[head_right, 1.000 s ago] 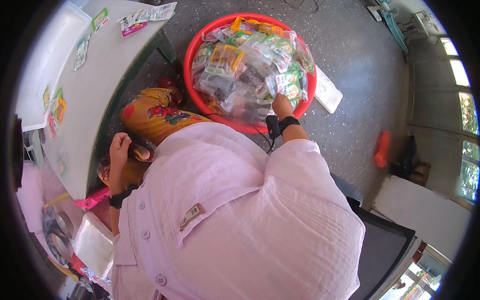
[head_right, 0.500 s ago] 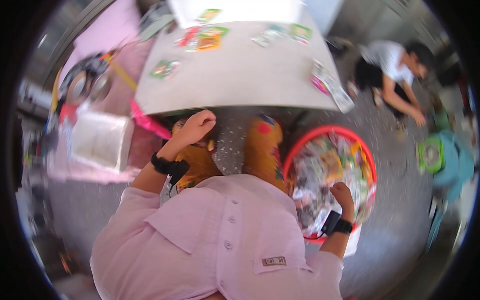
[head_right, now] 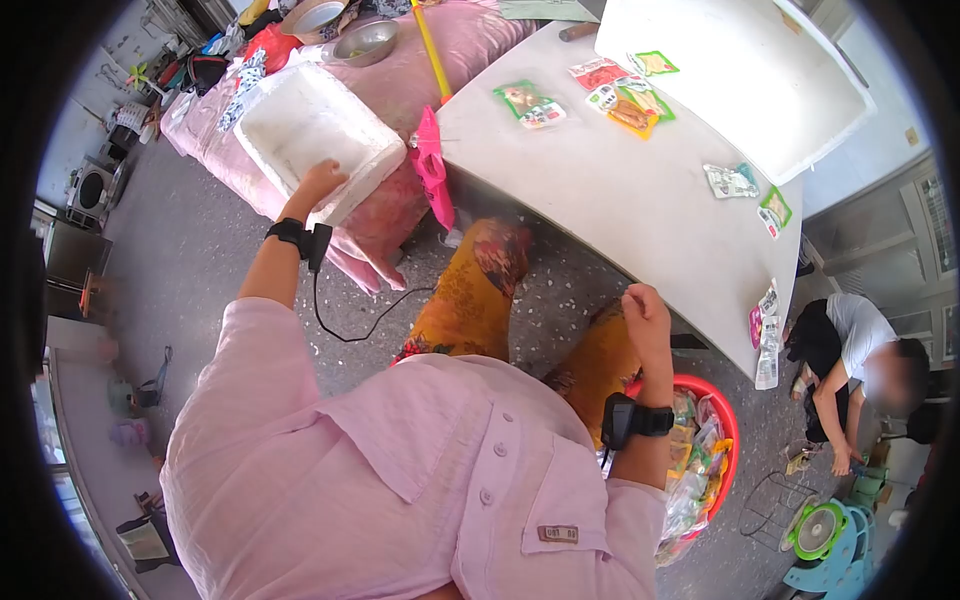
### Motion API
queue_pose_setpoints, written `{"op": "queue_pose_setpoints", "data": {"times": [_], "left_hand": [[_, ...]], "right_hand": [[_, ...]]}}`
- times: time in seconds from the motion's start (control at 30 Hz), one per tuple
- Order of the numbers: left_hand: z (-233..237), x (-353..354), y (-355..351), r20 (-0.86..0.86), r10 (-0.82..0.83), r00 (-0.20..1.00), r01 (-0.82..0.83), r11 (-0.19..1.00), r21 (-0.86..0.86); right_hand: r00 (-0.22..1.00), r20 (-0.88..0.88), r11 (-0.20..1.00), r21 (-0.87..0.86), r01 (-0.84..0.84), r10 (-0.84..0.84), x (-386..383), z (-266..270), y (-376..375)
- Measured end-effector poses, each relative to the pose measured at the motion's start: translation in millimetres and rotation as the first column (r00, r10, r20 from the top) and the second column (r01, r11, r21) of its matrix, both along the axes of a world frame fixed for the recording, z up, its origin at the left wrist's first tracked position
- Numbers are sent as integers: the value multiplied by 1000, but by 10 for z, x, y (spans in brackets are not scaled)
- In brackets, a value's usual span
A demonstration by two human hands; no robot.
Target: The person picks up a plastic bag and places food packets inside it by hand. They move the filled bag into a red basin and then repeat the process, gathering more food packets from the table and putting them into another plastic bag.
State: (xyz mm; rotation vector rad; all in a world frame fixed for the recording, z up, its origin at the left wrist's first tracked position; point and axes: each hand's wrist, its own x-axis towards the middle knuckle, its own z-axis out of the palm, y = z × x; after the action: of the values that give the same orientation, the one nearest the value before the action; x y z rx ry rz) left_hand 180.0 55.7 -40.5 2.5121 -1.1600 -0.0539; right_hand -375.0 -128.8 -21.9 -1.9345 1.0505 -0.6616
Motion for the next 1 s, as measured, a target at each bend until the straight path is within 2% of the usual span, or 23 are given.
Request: {"op": "queue_pose_setpoints", "data": {"times": [0.1, 0.33, 0.43, 0.47, 0.57, 0.63, 0.7, 0.77, 0.8, 0.83, 0.9, 1.0], "left_hand": [[53, 44, 16, -187, -15, 982, 60, 969, 240], [-183, 304, -19, -79, -37, 996, 44, 996, 80], [279, 94, 38, -312, 32, 949, -44, 999, -32], [360, 97, 41, -542, 36, 840, -96, 992, -84], [726, -261, 4, -715, -152, 683, -56, 964, -258], [925, -688, -113, -696, -255, 671, -8, 937, -350], [963, -1159, -249, -632, -322, 705, 75, 920, -384], [987, -1720, -370, -488, -392, 779, 189, 890, -414], [1015, -1994, -414, -503, -428, 751, 205, 875, -440], [900, -2137, -493, -356, -511, 782, 337, 828, -448], [887, -2509, -582, -425, -526, 737, 367, 839, -401], [815, -2863, -680, -399, -567, 721, 419, 815, -400]], "right_hand": [[1000, -21, 1000, 8, -22, 22, 89, -87, 44], [998, -45, 999, -3, -35, 35, 58, -206, 121], [998, -46, 999, 18, -38, 39, 55, -198, 132], [998, -48, 999, 20, -43, 44, 64, -190, 133], [994, 2, 994, 19, -108, 108, 269, 59, 188], [983, 42, 983, -36, -179, 181, 457, 129, 173], [975, 120, 979, 60, -196, 188, 702, 259, 229], [953, 236, 932, 264, -249, 188, 955, 441, 304], [928, 336, 921, 288, -262, 159, 1081, 442, 340], [893, 432, 911, 307, -276, 125, 1186, 439, 387], [909, 403, 913, 323, -249, 106, 1331, 639, 529], [882, 454, 909, 301, -287, 128, 1361, 513, 474]]}}
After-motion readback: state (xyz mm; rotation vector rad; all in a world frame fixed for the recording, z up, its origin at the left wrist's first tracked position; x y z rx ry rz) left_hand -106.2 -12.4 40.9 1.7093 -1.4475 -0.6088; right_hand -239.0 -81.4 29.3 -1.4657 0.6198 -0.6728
